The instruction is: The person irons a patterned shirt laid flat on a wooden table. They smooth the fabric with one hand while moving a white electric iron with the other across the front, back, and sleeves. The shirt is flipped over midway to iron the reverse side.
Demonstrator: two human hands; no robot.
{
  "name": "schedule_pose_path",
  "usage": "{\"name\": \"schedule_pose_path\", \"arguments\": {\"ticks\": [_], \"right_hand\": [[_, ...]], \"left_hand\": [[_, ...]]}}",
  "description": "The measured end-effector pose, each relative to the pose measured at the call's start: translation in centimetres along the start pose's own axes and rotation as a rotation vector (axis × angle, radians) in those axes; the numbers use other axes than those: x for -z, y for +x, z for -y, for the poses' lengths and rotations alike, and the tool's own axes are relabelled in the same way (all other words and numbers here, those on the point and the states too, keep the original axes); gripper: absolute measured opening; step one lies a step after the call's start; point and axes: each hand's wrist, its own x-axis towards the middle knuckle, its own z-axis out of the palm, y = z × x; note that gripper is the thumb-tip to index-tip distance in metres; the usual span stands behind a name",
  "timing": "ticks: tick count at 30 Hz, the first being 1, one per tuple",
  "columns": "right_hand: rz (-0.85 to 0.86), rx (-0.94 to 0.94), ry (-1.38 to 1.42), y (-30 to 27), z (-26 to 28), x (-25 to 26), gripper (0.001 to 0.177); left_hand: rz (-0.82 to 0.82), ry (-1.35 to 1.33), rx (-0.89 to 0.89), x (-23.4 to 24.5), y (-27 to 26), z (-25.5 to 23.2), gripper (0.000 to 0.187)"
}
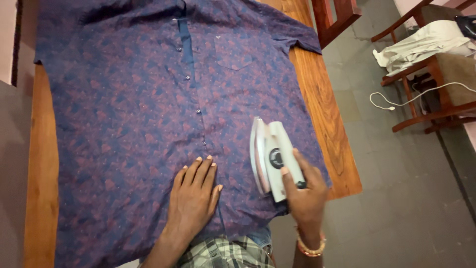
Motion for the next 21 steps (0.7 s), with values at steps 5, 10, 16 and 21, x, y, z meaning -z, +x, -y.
{"name": "schedule_pose_path", "arguments": {"ticks": [5,10,16,21], "right_hand": [[0.157,0.14,0.013,-1.2,3.7,-2.1,0.043],[0.17,0.309,-0.016,-1.6,5.1,-3.2,0.038],[0.091,0.346,-0.141,-0.2,4.5,-3.9,0.036],[0.049,0.291,-0.216,0.5,2.7,-3.4,0.037]], "left_hand": [[0.012,-0.019,-0.006,0.3,-0.3,0.2,0.053],[0.024,-0.022,0.001,0.4,-0.7,0.3,0.052],[0.04,0.014,-0.001,0.2,-0.9,0.2,0.053],[0.056,0.044,0.005,-0.2,-1.0,0.3,0.054]]}}
